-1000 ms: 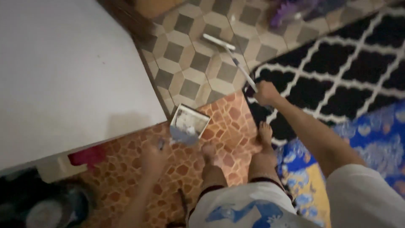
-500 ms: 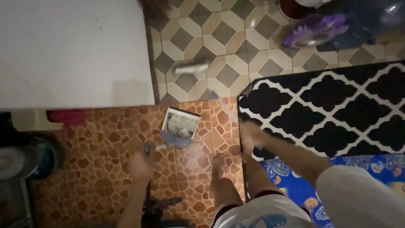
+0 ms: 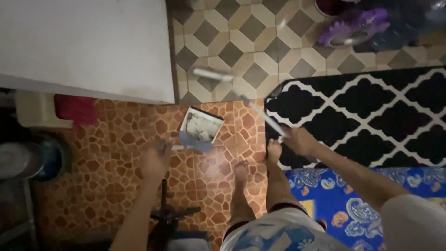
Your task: The person sweeps debris from the floor using a small broom and dustpan, moving between different sections of the room and clearing items aside to reach corners.
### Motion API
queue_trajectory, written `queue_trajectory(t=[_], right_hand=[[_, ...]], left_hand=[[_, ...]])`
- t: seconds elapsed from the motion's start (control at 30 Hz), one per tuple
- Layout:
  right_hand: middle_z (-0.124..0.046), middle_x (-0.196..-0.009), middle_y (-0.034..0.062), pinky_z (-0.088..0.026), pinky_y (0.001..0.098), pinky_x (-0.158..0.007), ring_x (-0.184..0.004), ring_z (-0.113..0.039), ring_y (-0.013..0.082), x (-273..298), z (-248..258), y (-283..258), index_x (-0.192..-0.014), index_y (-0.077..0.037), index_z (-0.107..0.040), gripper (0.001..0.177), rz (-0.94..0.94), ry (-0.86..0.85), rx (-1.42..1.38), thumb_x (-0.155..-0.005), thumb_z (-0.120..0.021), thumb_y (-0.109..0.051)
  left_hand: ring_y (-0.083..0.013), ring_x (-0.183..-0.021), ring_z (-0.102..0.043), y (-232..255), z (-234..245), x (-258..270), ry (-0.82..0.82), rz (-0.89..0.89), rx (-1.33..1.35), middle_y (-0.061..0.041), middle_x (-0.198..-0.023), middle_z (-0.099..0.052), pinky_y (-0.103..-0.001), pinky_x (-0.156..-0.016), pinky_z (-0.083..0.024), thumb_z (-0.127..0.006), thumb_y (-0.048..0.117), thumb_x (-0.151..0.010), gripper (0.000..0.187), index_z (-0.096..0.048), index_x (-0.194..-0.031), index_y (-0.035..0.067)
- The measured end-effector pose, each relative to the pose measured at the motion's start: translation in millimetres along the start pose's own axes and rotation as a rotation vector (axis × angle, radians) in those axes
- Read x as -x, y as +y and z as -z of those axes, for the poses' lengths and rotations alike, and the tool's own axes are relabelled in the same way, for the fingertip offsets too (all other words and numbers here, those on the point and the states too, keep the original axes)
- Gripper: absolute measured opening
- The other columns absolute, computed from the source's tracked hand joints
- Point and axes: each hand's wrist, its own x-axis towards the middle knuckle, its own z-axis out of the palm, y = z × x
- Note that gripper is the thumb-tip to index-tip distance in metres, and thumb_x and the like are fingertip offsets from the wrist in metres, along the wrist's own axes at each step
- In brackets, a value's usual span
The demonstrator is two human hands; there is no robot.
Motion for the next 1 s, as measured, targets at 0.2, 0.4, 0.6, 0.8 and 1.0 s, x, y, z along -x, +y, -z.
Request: queue_trajectory(t=[0.2,0.4,0.6,0.8,1.0], right_hand=[[-0.069,-0.085,0.0298,-0.057,0.0534,-0.074,-0.081,-0.069,0.0476,-98,-73,42,-0.111,0.006,-0.060,0.036,-0.081,0.066,0.188,-0.084,-0.065,-0.017],[-0.070,-0.090,0.0260,-0.058,0.0486,-0.074,-0.083,-0.071,0.0404,16,-175,-14,-0.118,0.001,-0.060,0.039,-0.127,-0.192,0.055,-0.084,-0.064,-0.017],[-0.072,-0.083,0.0213,-0.059,0.0435,-0.066,-0.071,-0.073,0.0331,97,-89,-78,-0.131,-0.009,-0.061,0.048,-0.296,-0.313,-0.203,-0.084,-0.064,-0.013],[-0.072,-0.080,0.0232,-0.058,0.0447,-0.064,-0.068,-0.072,0.0359,61,-12,-40,-0.131,-0.007,-0.062,0.046,-0.290,-0.083,-0.069,-0.085,-0.064,-0.015],[-0.073,-0.089,0.0267,-0.060,0.0460,-0.071,-0.081,-0.073,0.0391,-9,-64,60,-0.111,0.004,-0.068,0.031,-0.367,-0.004,0.150,-0.094,-0.062,-0.021]], left_hand=[[-0.0396,-0.066,-0.065,-37,1,42,0.063,-0.107,0.204,-0.021,-0.077,-0.066,-0.050,-0.060,-0.052,-0.065,0.036,-0.095,0.037,-0.068,-0.097,0.000],[-0.0443,-0.076,-0.068,-24,-4,23,0.075,0.044,0.020,-0.024,-0.083,-0.070,-0.054,-0.064,-0.053,-0.067,0.046,-0.092,0.044,-0.074,-0.102,0.004],[-0.0483,-0.076,-0.066,-28,-2,8,-0.096,0.186,-0.107,-0.027,-0.079,-0.069,-0.056,-0.064,-0.052,-0.066,0.052,-0.093,0.047,-0.077,-0.108,0.009],[-0.0355,-0.053,-0.063,-80,28,36,-0.082,-0.075,0.007,-0.022,-0.064,-0.063,-0.046,-0.055,-0.049,-0.064,0.054,-0.092,0.052,-0.074,-0.102,0.005],[-0.0357,-0.052,-0.061,-68,28,50,-0.149,-0.123,-0.083,-0.020,-0.063,-0.062,-0.048,-0.051,-0.046,-0.064,0.050,-0.093,0.045,-0.077,-0.101,0.008]])
